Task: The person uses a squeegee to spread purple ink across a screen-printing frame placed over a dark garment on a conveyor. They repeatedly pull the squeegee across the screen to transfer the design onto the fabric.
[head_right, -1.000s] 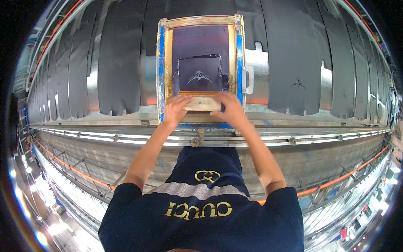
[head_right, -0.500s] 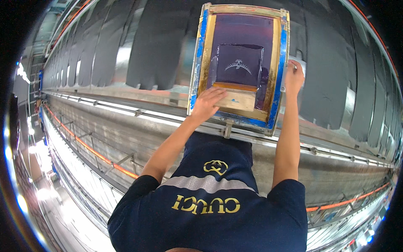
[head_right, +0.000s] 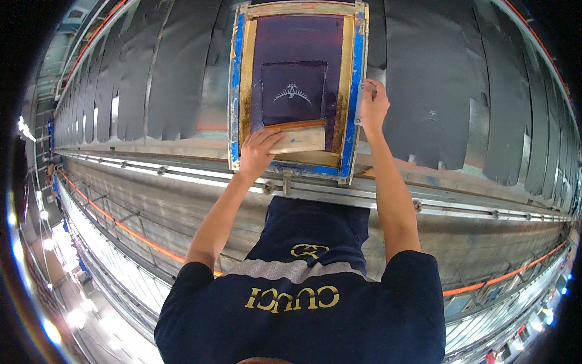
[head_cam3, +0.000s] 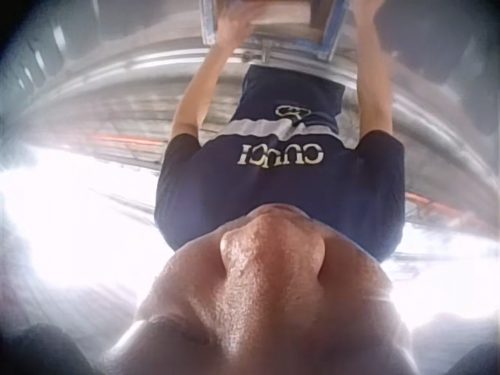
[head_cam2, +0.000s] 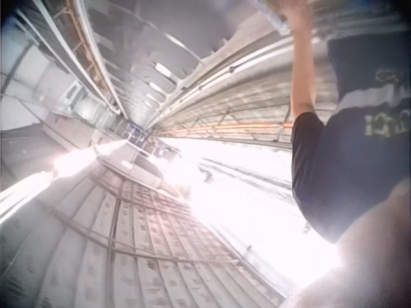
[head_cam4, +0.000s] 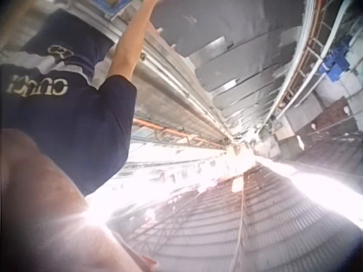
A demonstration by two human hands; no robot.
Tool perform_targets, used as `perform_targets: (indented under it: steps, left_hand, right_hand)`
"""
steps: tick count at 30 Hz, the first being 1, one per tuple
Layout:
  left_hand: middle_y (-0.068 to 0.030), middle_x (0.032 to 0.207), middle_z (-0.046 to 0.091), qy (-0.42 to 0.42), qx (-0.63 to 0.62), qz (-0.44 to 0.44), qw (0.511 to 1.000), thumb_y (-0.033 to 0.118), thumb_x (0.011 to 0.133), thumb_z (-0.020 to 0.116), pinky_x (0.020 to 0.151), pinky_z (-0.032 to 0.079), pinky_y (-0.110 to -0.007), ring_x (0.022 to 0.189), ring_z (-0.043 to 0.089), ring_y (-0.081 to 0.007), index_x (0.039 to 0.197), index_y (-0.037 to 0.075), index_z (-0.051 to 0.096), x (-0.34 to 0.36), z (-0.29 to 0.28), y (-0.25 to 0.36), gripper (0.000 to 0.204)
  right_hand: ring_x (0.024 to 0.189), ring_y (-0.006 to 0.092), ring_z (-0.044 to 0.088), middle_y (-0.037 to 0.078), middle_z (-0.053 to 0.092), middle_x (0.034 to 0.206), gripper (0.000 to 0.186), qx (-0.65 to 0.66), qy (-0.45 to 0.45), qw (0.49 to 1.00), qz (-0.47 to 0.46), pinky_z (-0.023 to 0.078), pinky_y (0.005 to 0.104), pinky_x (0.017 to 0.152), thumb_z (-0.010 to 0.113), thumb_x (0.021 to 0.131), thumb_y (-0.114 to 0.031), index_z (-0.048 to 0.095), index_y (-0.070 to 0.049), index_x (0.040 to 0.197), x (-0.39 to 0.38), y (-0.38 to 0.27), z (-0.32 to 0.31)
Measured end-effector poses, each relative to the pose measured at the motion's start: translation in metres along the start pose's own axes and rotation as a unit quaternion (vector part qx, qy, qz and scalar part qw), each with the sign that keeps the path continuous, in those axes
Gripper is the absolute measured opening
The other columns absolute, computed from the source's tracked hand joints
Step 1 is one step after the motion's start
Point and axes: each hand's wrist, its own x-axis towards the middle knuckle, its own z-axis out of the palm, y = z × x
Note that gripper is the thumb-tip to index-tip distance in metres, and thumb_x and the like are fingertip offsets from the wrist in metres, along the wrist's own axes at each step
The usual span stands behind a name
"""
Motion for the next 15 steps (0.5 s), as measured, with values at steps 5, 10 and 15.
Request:
perform_targets:
  steps: [5, 10, 15]
  left_hand:
    - [-0.0017, 0.123, 0.070, -0.010, -0.002, 0.017, 1.000, -0.005, 0.067, 0.065, 0.090, 0.051, -0.041, 0.114, 0.063, -0.0250, 0.119, 0.011, 0.072, -0.026, -0.020, -0.030, 0.055]
    - [0.0004, 0.124, 0.070, -0.021, -0.017, 0.052, 0.998, -0.004, 0.067, 0.064, 0.093, 0.051, -0.041, 0.115, 0.062, -0.0238, 0.117, 0.013, 0.073, -0.051, -0.013, -0.035, 0.053]
    - [-0.0021, 0.120, 0.072, -0.013, 0.066, 0.074, 0.995, -0.002, 0.077, 0.064, 0.093, 0.053, -0.042, 0.113, 0.065, -0.0256, 0.113, 0.014, 0.074, 0.001, -0.006, -0.060, 0.040]
  right_hand:
    - [0.056, 0.0216, 0.055, 0.011, 0.056, 0.061, 0.022, -0.073, 0.015, 0.997, -0.016, 0.044, 0.0393, 0.059, 0.059, 0.101, -0.027, 0.070, -0.010, 0.109, -0.013, -0.013, 0.022]
    - [0.052, 0.0279, 0.054, 0.013, 0.055, 0.058, 0.023, -0.107, -0.006, 0.994, 0.009, 0.044, 0.0431, 0.058, 0.057, 0.101, -0.026, 0.069, -0.010, 0.112, -0.007, 0.006, 0.029]
    - [0.106, 0.0343, 0.063, 0.022, 0.065, 0.116, 0.029, -0.297, -0.033, 0.950, -0.096, 0.051, 0.0429, 0.092, 0.066, 0.096, -0.030, 0.070, -0.010, 0.117, -0.007, -0.020, 0.015]
